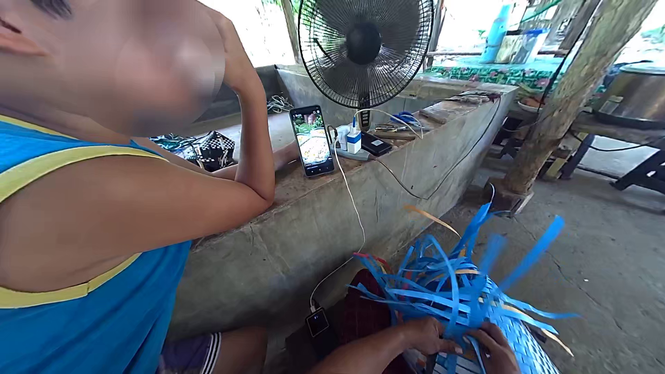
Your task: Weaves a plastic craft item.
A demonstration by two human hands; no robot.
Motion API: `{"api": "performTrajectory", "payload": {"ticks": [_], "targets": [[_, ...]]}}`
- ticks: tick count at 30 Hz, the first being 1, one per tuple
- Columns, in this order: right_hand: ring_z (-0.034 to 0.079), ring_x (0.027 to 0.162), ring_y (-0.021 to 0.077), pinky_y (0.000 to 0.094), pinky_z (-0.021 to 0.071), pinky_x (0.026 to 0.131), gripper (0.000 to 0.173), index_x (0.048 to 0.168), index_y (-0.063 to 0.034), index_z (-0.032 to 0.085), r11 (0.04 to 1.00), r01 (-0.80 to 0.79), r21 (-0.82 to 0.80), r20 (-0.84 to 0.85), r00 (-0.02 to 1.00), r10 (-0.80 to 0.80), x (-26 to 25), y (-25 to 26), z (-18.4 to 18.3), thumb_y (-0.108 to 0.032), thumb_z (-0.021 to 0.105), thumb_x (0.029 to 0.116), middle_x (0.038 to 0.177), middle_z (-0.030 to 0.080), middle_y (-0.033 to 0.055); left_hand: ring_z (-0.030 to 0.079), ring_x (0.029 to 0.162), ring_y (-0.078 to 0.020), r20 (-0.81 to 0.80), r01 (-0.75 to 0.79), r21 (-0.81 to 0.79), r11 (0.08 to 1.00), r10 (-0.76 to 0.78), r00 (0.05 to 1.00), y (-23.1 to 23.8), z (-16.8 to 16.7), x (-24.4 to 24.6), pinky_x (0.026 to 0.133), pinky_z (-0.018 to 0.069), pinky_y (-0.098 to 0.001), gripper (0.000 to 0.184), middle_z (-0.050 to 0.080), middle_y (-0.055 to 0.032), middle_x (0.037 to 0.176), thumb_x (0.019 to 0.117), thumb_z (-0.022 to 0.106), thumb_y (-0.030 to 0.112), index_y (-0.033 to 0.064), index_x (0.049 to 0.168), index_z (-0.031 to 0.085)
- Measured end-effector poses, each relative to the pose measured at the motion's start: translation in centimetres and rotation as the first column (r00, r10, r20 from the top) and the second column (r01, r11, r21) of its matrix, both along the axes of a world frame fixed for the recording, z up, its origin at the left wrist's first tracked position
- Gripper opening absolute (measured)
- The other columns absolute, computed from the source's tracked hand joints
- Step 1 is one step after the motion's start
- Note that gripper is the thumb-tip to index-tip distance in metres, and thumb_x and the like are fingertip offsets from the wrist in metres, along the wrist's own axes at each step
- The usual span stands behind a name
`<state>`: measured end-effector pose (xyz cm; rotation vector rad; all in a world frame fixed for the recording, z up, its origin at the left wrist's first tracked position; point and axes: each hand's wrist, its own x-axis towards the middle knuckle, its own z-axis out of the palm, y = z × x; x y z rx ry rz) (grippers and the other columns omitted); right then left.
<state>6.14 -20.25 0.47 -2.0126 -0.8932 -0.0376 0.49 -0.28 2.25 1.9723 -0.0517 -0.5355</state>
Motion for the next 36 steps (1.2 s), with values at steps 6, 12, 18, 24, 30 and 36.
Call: {"api": "performTrajectory", "payload": {"ticks": [6, 12, 18, 24, 30, 36], "targets": [[0.065, 0.106, 0.0161, 0.0322, 0.0557, 0.093, 0.030, 0.122, 0.0167, 0.051, 0.892, 0.204, 0.402, -0.440, 0.898, -0.007, -0.5, 0.9, -0.2, 0.005, 0.042, 0.0962, 0.125, 0.060, 0.0192, 0.063, 0.083, -0.0306, -0.039, -0.102, 0.094, 0.990, 0.106, 0.994, 0.0, 0.0, -0.2, 0.082, 0.0506, -0.0509, 0.046, 0.065, -0.0226, 0.090, 0.1069, 0.054, 0.033, -0.0109, 0.103, 0.065], [0.069, 0.102, 0.0115, 0.0346, 0.0585, 0.093, 0.028, 0.123, -0.0006, 0.048, 0.762, 0.430, 0.484, -0.775, 0.616, 0.145, -0.9, 0.1, 1.0, 0.003, 0.031, 0.1004, 0.111, 0.067, 0.0019, 0.065, 0.093, -0.0368, -0.097, -0.109, 0.175, 0.979, 0.127, 0.987, -0.5, 0.1, 0.4, 0.088, 0.0501, -0.0571, 0.052, 0.067, -0.0255, 0.099, 0.1064, 0.053, 0.042, -0.0084, 0.109, 0.067], [0.066, 0.098, 0.0072, 0.0296, 0.0558, 0.093, 0.037, 0.136, 0.0076, 0.045, 0.826, 0.367, 0.428, -0.734, 0.674, 0.081, -1.5, 1.1, 0.7, 0.000, 0.036, 0.1016, 0.110, 0.064, 0.0038, 0.067, 0.104, -0.0411, -0.191, -0.068, 0.309, 0.949, 0.131, 0.973, -0.4, 0.9, 0.0, 0.093, 0.0495, -0.0609, 0.061, 0.068, -0.0286, 0.110, 0.1067, 0.047, 0.050, -0.0078, 0.115, 0.066], [0.066, 0.090, 0.0021, 0.0251, 0.0579, 0.087, 0.022, 0.115, 0.0041, 0.054, 0.808, 0.378, 0.453, -0.686, 0.726, 0.045, -1.7, 1.7, 0.5, 0.005, 0.039, 0.0993, 0.097, 0.065, -0.0023, 0.074, 0.077, -0.0353, 0.614, -0.306, 0.331, 0.893, 0.042, 0.788, -1.7, -1.8, -2.9, 0.076, 0.0566, -0.0557, 0.033, 0.075, -0.0178, 0.082, 0.1022, 0.058, 0.027, 0.0093, 0.124, 0.075], [0.063, 0.111, 0.0414, 0.0527, 0.0478, 0.103, 0.022, 0.107, 0.0157, 0.069, 0.997, 0.056, 0.061, -0.232, 0.972, -0.040, -1.3, 0.2, 0.3, 0.005, 0.056, 0.0934, 0.110, 0.068, 0.0315, 0.071, 0.067, -0.0275, 0.784, -0.366, 0.311, 0.877, -0.018, 0.621, -2.0, -3.0, -2.7, 0.072, 0.0570, -0.0468, 0.040, 0.074, -0.0109, 0.076, 0.0989, 0.064, 0.024, 0.0198, 0.139, 0.067], [0.063, 0.113, 0.0436, 0.0568, 0.0450, 0.103, 0.025, 0.109, 0.0084, 0.072, 0.987, -0.107, 0.118, -0.021, 0.994, 0.110, -1.1, -0.5, -1.6, -0.003, 0.065, 0.0881, 0.118, 0.068, 0.0280, 0.073, 0.072, -0.0313, 0.730, -0.368, 0.326, 0.871, 0.015, 0.683, -1.8, -3.3, -2.6, 0.077, 0.0577, -0.0505, 0.043, 0.074, -0.0147, 0.078, 0.0957, 0.068, 0.025, 0.0160, 0.138, 0.067]]}}
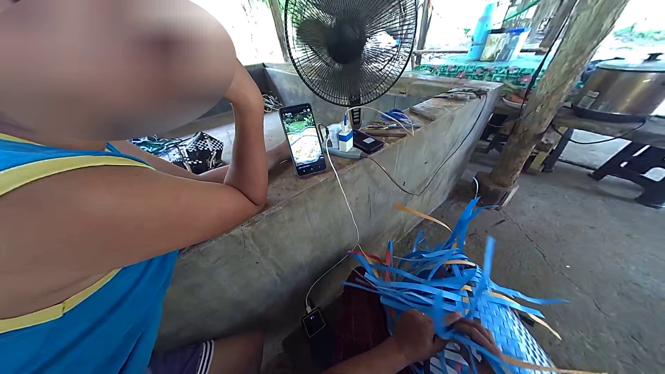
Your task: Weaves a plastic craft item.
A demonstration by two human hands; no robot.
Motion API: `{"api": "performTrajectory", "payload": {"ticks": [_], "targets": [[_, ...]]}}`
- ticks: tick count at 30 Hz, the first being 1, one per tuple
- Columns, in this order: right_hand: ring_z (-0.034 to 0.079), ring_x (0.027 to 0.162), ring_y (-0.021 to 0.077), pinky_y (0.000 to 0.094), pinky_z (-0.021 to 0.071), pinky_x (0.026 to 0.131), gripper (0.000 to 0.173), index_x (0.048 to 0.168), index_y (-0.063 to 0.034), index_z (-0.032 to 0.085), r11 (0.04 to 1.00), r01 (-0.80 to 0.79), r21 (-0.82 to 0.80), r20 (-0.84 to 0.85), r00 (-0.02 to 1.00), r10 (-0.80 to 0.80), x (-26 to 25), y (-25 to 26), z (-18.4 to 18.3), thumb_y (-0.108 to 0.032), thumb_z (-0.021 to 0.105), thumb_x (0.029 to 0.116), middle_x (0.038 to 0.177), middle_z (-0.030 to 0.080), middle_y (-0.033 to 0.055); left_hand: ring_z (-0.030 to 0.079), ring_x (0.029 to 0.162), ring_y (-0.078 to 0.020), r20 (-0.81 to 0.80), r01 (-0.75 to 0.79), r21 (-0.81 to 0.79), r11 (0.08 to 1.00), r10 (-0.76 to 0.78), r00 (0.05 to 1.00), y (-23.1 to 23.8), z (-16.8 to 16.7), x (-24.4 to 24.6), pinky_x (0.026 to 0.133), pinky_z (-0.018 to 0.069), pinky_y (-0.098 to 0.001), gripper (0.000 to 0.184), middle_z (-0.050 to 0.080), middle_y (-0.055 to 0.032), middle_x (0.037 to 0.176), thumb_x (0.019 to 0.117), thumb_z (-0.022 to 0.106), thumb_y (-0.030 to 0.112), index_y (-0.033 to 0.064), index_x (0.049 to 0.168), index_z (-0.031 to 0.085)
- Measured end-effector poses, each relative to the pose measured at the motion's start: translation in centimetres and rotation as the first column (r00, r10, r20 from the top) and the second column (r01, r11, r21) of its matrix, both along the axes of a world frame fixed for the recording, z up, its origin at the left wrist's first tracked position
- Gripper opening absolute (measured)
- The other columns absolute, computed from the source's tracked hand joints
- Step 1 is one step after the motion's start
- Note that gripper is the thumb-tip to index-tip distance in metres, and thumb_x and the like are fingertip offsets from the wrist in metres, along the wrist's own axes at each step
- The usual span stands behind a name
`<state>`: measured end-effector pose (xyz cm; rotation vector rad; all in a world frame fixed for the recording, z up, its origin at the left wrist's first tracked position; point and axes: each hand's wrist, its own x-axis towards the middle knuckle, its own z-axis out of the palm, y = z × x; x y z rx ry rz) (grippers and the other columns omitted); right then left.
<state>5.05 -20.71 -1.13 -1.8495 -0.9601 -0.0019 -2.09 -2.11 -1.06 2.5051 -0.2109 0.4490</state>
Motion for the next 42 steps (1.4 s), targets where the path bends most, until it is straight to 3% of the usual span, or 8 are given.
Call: {"api": "performTrajectory", "payload": {"ticks": [5, 16, 23, 28, 32, 34, 38, 42], "targets": [[0.068, 0.107, 0.0298, 0.0401, 0.0502, 0.102, 0.019, 0.105, 0.0037, 0.074, 0.993, 0.019, 0.120, 0.068, 0.997, -0.028, -0.1, 0.1, -1.6, 0.000, 0.057, 0.0967, 0.108, 0.073, 0.0196, 0.070, 0.070, -0.0368, -0.091, 0.009, -0.038, 0.999, -0.012, 0.996, 0.0, 1.2, -0.2, 0.076, 0.0547, -0.0541, 0.059, 0.071, -0.0201, 0.076, 0.0903, 0.068, 0.009, 0.0127, 0.148, 0.057], [0.062, 0.110, 0.0173, 0.0282, 0.0502, 0.099, 0.021, 0.082, 0.0109, 0.071, 0.975, -0.193, 0.112, -0.218, 0.952, 0.214, 1.3, -2.0, 0.6, 0.003, 0.055, 0.0925, 0.108, 0.069, 0.0191, 0.071, 0.077, -0.0397, -0.353, -0.044, -0.129, 0.991, -0.005, 0.935, 0.4, 2.2, 0.1, 0.077, 0.0543, -0.0593, 0.045, 0.072, -0.0224, 0.084, 0.1055, 0.052, 0.031, 0.0183, 0.149, 0.057], [0.066, 0.109, 0.0389, 0.0518, 0.0516, 0.100, 0.033, 0.110, -0.0015, 0.078, 0.990, -0.112, -0.082, 0.084, 0.989, 0.119, 0.2, -0.3, 0.4, 0.007, 0.052, 0.0919, 0.112, 0.072, 0.0204, 0.069, 0.102, -0.0411, -0.604, -0.100, -0.132, 0.986, 0.000, 0.797, 0.4, 4.4, 0.7, 0.092, 0.0508, -0.0625, 0.075, 0.071, -0.0239, 0.111, 0.0988, 0.064, 0.041, 0.0218, 0.163, 0.031], [0.071, 0.092, 0.0327, 0.0516, 0.0572, 0.083, 0.028, 0.100, -0.0115, 0.083, 0.988, -0.072, -0.140, 0.239, 0.965, 0.104, 1.2, 1.4, 1.3, -0.003, 0.059, 0.0877, 0.101, 0.077, 0.0091, 0.063, 0.106, -0.0376, 0.078, -0.100, -0.133, 0.986, 0.111, 0.991, 1.0, 2.4, -2.8, 0.099, 0.0458, -0.0592, 0.033, 0.070, -0.0161, 0.103, 0.0843, 0.078, 0.027, 0.0113, 0.113, 0.079], [0.070, 0.096, 0.0386, 0.0587, 0.0551, 0.085, 0.025, 0.100, -0.0107, 0.083, 0.956, -0.114, -0.269, 0.124, 0.981, 0.152, 1.3, 2.7, 2.7, 0.000, 0.061, 0.0923, 0.102, 0.076, 0.0125, 0.067, 0.077, -0.0104, -0.431, -0.140, -0.645, 0.751, -0.207, 0.878, 1.2, 6.6, -6.1, 0.079, 0.0549, -0.0313, 0.061, 0.073, -0.0053, 0.085, 0.1136, 0.021, 0.032, -0.0042, 0.099, 0.069], [0.068, 0.105, 0.0429, 0.0598, 0.0528, 0.093, 0.022, 0.103, -0.0070, 0.081, 0.903, -0.134, -0.408, 0.016, 0.988, 0.154, 1.3, 3.6, 4.3, 0.000, 0.061, 0.0956, 0.107, 0.075, 0.0167, 0.065, 0.075, -0.0044, -0.288, -0.108, -0.847, 0.521, -0.279, 0.916, 0.5, 7.3, -6.5, 0.076, 0.0546, -0.0266, 0.065, 0.072, -0.0009, 0.086, 0.1120, 0.017, 0.036, -0.0030, 0.101, 0.068], [0.064, 0.111, 0.0476, 0.0620, 0.0497, 0.095, 0.016, 0.102, 0.0061, 0.076, 0.786, -0.090, -0.611, -0.072, 0.996, 0.058, 0.9, 5.2, 6.6, -0.002, 0.063, 0.0947, 0.105, 0.072, 0.0253, 0.064, 0.120, -0.0289, 0.170, 0.141, -0.463, 0.875, -0.068, 0.983, 0.5, 5.3, -3.0, 0.107, 0.0502, -0.0422, 0.026, 0.068, -0.0207, 0.121, 0.1017, 0.053, 0.007, -0.0055, 0.114, 0.071], [0.063, 0.113, 0.0509, 0.0647, 0.0488, 0.097, 0.026, 0.116, 0.0045, 0.073, 0.827, -0.062, -0.558, -0.053, 0.998, 0.038, 0.4, 5.2, 6.2, 0.002, 0.066, 0.0906, 0.112, 0.071, 0.0274, 0.064, 0.114, -0.0369, -0.017, 0.011, -0.237, 0.971, -0.016, 1.000, 1.2, 4.1, 0.0, 0.100, 0.0519, -0.0499, 0.034, 0.066, -0.0242, 0.119, 0.0947, 0.069, 0.014, -0.0050, 0.122, 0.065]]}}
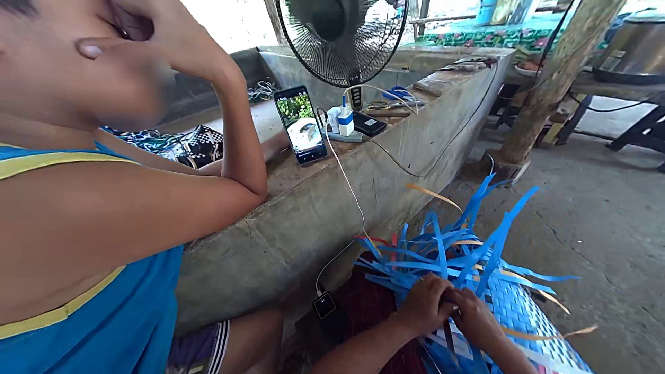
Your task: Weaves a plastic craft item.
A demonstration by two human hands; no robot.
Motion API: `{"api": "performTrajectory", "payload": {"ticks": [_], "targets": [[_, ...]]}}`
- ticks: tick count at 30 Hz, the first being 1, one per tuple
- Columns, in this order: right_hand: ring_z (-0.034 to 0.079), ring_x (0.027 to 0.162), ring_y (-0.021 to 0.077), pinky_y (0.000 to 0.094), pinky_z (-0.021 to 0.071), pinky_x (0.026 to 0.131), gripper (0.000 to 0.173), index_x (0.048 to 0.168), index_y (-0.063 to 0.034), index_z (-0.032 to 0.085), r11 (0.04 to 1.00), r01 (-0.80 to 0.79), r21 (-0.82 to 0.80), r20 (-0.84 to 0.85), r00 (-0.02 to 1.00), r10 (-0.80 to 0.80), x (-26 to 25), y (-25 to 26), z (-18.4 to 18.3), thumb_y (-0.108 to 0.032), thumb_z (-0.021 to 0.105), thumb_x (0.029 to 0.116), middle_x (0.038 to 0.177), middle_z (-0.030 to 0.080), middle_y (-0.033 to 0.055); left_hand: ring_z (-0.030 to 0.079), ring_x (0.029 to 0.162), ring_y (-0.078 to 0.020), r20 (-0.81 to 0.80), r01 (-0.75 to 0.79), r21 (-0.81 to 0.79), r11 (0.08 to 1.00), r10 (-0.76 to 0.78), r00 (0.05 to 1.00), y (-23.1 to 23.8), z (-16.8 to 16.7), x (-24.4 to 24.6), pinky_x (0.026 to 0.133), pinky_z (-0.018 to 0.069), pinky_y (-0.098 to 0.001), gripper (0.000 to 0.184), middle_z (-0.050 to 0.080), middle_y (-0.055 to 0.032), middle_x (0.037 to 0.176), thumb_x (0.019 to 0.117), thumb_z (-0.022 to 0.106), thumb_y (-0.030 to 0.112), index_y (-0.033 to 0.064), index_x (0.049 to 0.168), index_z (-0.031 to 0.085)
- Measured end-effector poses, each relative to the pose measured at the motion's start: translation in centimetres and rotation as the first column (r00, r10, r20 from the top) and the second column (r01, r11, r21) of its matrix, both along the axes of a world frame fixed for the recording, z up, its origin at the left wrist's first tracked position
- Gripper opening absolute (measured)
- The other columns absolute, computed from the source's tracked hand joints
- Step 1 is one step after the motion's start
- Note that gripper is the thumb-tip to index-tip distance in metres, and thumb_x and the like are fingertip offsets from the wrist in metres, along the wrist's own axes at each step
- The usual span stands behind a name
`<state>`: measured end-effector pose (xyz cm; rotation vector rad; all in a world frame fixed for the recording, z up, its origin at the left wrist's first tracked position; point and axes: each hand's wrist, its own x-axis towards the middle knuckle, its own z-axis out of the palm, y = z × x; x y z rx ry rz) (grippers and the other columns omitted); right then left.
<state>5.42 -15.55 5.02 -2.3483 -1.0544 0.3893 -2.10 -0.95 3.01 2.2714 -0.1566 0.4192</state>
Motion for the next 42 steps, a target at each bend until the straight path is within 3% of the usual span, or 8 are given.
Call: {"api": "performTrajectory", "payload": {"ticks": [8, 11, 15, 19, 26, 32, 38, 42], "targets": [[0.071, 0.088, 0.0244, 0.0383, 0.0619, 0.076, 0.027, 0.119, 0.0087, 0.065, 0.792, 0.295, 0.534, -0.237, 0.952, -0.195, -1.4, -1.3, -1.0, 0.002, 0.053, 0.0952, 0.118, 0.065, 0.0223, 0.066, 0.107, -0.0399, -0.631, 0.052, 0.017, 0.998, -0.030, 0.776, 2.2, 0.5, 1.7, 0.097, 0.0494, -0.0573, 0.049, 0.067, -0.0272, 0.108, 0.1065, 0.053, 0.037, -0.0094, 0.108, 0.068], [0.071, 0.074, 0.0220, 0.0416, 0.0616, 0.070, 0.030, 0.116, 0.0068, 0.064, 0.869, 0.423, 0.258, -0.597, 0.777, -0.201, -2.6, -1.5, -0.3, -0.018, 0.050, 0.1071, 0.097, 0.072, 0.0166, 0.067, 0.095, -0.0382, -0.587, 0.147, -0.003, 0.989, -0.121, 0.801, 2.6, 0.3, 1.8, 0.089, 0.0499, -0.0570, 0.044, 0.068, -0.0249, 0.096, 0.1075, 0.051, 0.030, -0.0091, 0.097, 0.067], [0.071, 0.074, 0.0232, 0.0431, 0.0598, 0.072, 0.028, 0.113, 0.0030, 0.069, 0.992, 0.127, 0.003, -0.649, 0.755, -0.095, -2.0, -1.7, -1.8, -0.022, 0.061, 0.1035, 0.093, 0.073, 0.0146, 0.067, 0.097, -0.0363, -0.484, 0.201, -0.120, 0.972, -0.234, 0.843, 3.7, -0.4, 1.4, 0.092, 0.0508, -0.0517, 0.032, 0.068, -0.0265, 0.100, 0.1071, 0.050, 0.015, -0.0117, 0.104, 0.066], [0.070, 0.072, 0.0188, 0.0386, 0.0589, 0.073, 0.020, 0.112, 0.0029, 0.069, 0.994, 0.101, 0.031, -0.556, 0.829, -0.067, -1.5, -1.4, 0.8, -0.013, 0.061, 0.1023, 0.087, 0.074, 0.0109, 0.062, 0.120, -0.0373, -0.459, 0.253, -0.180, 0.950, -0.309, 0.833, 4.7, -0.1, 0.4, 0.108, 0.0455, -0.0468, 0.033, 0.065, -0.0296, 0.125, 0.1052, 0.044, 0.003, -0.0125, 0.126, 0.063], [0.061, 0.064, 0.0166, 0.0366, 0.0530, 0.064, 0.016, 0.105, 0.0044, 0.069, 0.922, 0.328, 0.205, -0.429, 0.877, -0.217, -1.0, 0.0, -0.9, -0.008, 0.060, 0.1013, 0.077, 0.066, 0.0103, 0.060, 0.113, -0.0423, -0.434, 0.325, -0.147, 0.934, -0.356, 0.827, 3.7, 0.0, -0.5, 0.103, 0.0464, -0.0517, 0.033, 0.062, -0.0325, 0.116, 0.0997, 0.063, 0.014, -0.0159, 0.112, 0.066], [0.069, 0.083, 0.0422, 0.0628, 0.0519, 0.078, 0.024, 0.109, 0.0053, 0.069, 0.986, 0.166, -0.012, -0.208, 0.964, -0.164, -0.9, -4.1, -1.3, -0.016, 0.059, 0.1036, 0.087, 0.070, 0.0243, 0.063, 0.107, -0.0419, -0.345, 0.398, -0.083, 0.914, -0.401, 0.849, 3.6, -1.0, -0.1, 0.099, 0.0495, -0.0500, 0.030, 0.064, -0.0315, 0.109, 0.1018, 0.060, 0.013, -0.0157, 0.109, 0.066], [0.061, 0.114, 0.0480, 0.0642, 0.0468, 0.094, 0.022, 0.098, 0.0024, 0.075, 0.982, 0.126, -0.143, 0.212, 0.973, -0.094, 0.2, -3.0, -1.3, -0.020, 0.074, 0.0939, 0.109, 0.069, 0.0264, 0.064, 0.103, -0.0400, -0.371, 0.246, -0.072, 0.966, -0.255, 0.893, 2.1, -1.1, -0.3, 0.095, 0.0506, -0.0522, 0.032, 0.064, -0.0284, 0.107, 0.1060, 0.050, 0.015, -0.0126, 0.105, 0.068], [0.069, 0.100, 0.0447, 0.0627, 0.0531, 0.089, 0.025, 0.116, 0.0039, 0.073, 0.992, 0.119, -0.031, 0.018, 0.993, -0.119, -0.2, -1.5, -0.4, -0.012, 0.069, 0.0966, 0.107, 0.072, 0.0259, 0.065, 0.103, -0.0400, -0.359, 0.189, 0.012, 0.982, -0.172, 0.917, 1.4, -0.8, -0.4, 0.094, 0.0518, -0.0530, 0.029, 0.065, -0.0270, 0.107, 0.1033, 0.056, 0.015, -0.0104, 0.101, 0.070]]}}
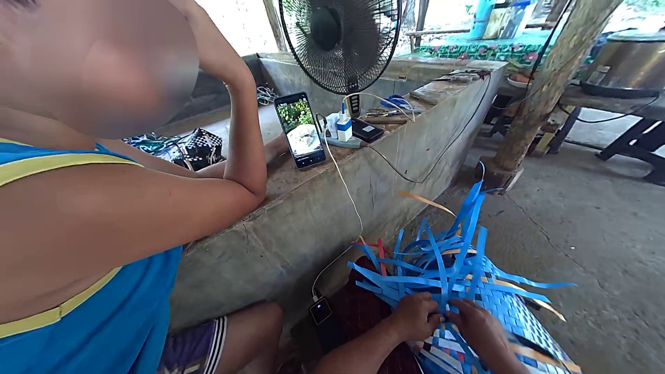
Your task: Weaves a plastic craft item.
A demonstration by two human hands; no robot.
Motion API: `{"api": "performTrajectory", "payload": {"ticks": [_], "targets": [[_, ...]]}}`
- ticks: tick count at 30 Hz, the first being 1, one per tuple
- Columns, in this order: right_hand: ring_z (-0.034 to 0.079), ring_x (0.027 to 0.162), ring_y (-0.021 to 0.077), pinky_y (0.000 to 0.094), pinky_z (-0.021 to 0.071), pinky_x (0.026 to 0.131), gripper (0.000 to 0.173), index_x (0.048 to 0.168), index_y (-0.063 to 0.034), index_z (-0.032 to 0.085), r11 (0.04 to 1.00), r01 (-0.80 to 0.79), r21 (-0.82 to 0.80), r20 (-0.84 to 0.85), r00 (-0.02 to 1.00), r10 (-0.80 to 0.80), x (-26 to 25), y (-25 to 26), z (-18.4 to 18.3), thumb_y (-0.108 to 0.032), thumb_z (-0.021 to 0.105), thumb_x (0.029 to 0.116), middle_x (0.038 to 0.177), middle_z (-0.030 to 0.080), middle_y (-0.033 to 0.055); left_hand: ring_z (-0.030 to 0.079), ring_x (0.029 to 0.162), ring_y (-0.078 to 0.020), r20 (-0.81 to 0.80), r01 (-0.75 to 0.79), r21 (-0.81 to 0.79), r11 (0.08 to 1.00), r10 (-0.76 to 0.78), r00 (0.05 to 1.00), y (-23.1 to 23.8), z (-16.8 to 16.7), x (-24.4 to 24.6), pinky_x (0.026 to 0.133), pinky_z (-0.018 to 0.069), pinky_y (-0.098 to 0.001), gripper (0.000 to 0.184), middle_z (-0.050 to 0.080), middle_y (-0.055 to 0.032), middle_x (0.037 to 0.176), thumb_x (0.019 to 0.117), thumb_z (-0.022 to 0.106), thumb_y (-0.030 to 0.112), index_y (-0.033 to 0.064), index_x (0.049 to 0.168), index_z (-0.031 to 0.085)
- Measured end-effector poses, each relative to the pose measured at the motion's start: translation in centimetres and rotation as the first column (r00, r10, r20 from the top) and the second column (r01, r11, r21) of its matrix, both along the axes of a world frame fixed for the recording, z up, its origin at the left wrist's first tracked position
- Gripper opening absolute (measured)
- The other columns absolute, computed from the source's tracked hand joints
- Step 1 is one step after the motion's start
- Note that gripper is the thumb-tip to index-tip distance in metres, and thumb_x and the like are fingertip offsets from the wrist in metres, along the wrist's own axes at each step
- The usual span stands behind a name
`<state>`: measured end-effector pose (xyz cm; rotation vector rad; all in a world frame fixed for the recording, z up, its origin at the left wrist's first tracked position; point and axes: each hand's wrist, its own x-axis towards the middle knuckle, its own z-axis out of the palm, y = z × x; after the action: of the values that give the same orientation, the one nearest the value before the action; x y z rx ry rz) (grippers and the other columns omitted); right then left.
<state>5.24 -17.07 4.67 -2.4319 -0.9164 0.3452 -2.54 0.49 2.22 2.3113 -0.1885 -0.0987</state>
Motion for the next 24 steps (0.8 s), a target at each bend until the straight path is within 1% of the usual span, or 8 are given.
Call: {"api": "performTrajectory", "payload": {"ticks": [2, 6, 11, 14, 16, 18, 20, 24], "targets": [[0.068, 0.088, 0.0388, 0.0546, 0.0550, 0.084, 0.029, 0.118, 0.0084, 0.069, 0.985, 0.017, 0.174, -0.145, 0.989, 0.008, 0.2, 0.3, -0.8, -0.010, 0.068, 0.0964, 0.102, 0.070, 0.0257, 0.065, 0.104, -0.0405, 0.043, 0.028, 0.030, 0.999, -0.029, 0.999, 0.1, 0.0, 0.0, 0.094, 0.0523, -0.0533, 0.027, 0.065, -0.0271, 0.108, 0.1019, 0.058, 0.014, -0.0089, 0.103, 0.071], [0.069, 0.083, 0.0326, 0.0463, 0.0593, 0.075, 0.014, 0.089, 0.0078, 0.074, 0.865, 0.019, 0.501, 0.011, 1.000, -0.028, -1.8, -0.7, -2.9, -0.006, 0.074, 0.0861, 0.099, 0.070, 0.0252, 0.064, 0.101, -0.0377, -0.013, 0.096, -0.129, 0.987, -0.098, 0.995, 1.7, -1.1, 0.7, 0.095, 0.0508, -0.0492, 0.029, 0.065, -0.0274, 0.103, 0.1048, 0.052, 0.010, -0.0133, 0.102, 0.069], [0.068, 0.106, 0.0392, 0.0480, 0.0548, 0.095, 0.027, 0.108, -0.0008, 0.079, 0.845, -0.272, 0.460, 0.377, 0.922, 0.092, -3.4, -3.0, -7.2, 0.002, 0.059, 0.0897, 0.108, 0.074, 0.0194, 0.060, 0.082, -0.0241, -0.173, -0.061, -0.311, 0.949, 0.007, 0.985, 0.9, -1.6, 1.3, 0.080, 0.0501, -0.0410, 0.040, 0.063, -0.0192, 0.088, 0.1058, 0.055, 0.025, -0.0116, 0.093, 0.065], [0.066, 0.107, 0.0485, 0.0551, 0.0548, 0.093, 0.035, 0.116, -0.0045, 0.076, 0.882, -0.290, 0.372, 0.469, 0.878, 0.091, -3.4, -3.9, -7.9, 0.005, 0.059, 0.0871, 0.119, 0.069, 0.0265, 0.059, 0.078, -0.0239, -0.184, -0.047, -0.275, 0.960, -0.004, 0.983, 0.8, -1.1, 1.5, 0.078, 0.0494, -0.0413, 0.037, 0.063, -0.0185, 0.085, 0.1059, 0.055, 0.023, -0.0111, 0.094, 0.065], [0.066, 0.104, 0.0492, 0.0563, 0.0554, 0.090, 0.034, 0.116, -0.0014, 0.074, 0.868, -0.271, 0.415, 0.440, 0.895, 0.069, -2.6, -3.8, -7.7, 0.005, 0.059, 0.0856, 0.120, 0.067, 0.0297, 0.058, 0.078, -0.0235, -0.192, -0.032, -0.263, 0.964, -0.020, 0.981, 0.8, -1.1, 1.7, 0.077, 0.0488, -0.0410, 0.038, 0.063, -0.0185, 0.085, 0.1069, 0.053, 0.023, -0.0113, 0.095, 0.065], [0.070, 0.099, 0.0391, 0.0494, 0.0565, 0.091, 0.022, 0.104, 0.0003, 0.077, 0.833, -0.196, 0.517, 0.340, 0.940, 0.010, -1.5, -3.1, -7.1, 0.001, 0.059, 0.0906, 0.105, 0.072, 0.0221, 0.059, 0.081, -0.0228, -0.187, 0.006, -0.275, 0.961, -0.060, 0.980, 0.8, -1.0, 1.7, 0.079, 0.0487, -0.0406, 0.037, 0.064, -0.0181, 0.088, 0.1074, 0.051, 0.022, -0.0106, 0.097, 0.066], [0.070, 0.090, 0.0335, 0.0476, 0.0566, 0.086, 0.019, 0.093, 0.0045, 0.076, 0.821, -0.029, 0.570, 0.170, 0.982, -0.084, -1.2, -1.9, -5.9, -0.007, 0.061, 0.0929, 0.091, 0.073, 0.0192, 0.064, 0.099, -0.0292, -0.157, 0.104, -0.263, 0.959, -0.149, 0.976, 0.8, -0.6, 1.9, 0.094, 0.0499, -0.0444, 0.033, 0.067, -0.0235, 0.104, 0.1074, 0.050, 0.016, -0.0122, 0.107, 0.067], [0.070, 0.081, 0.0395, 0.0569, 0.0550, 0.077, 0.020, 0.084, 0.0089, 0.071, 0.874, 0.142, 0.464, 0.050, 0.981, -0.186, -1.1, -0.1, -4.5, -0.006, 0.064, 0.0943, 0.083, 0.069, 0.0233, 0.060, 0.117, -0.0433, -0.225, 0.214, 0.023, 0.977, -0.203, 0.953, 0.2, 1.3, 2.6, 0.105, 0.0460, -0.0540, 0.030, 0.061, -0.0309, 0.121, 0.1067, 0.050, 0.011, -0.0123, 0.117, 0.066]]}}
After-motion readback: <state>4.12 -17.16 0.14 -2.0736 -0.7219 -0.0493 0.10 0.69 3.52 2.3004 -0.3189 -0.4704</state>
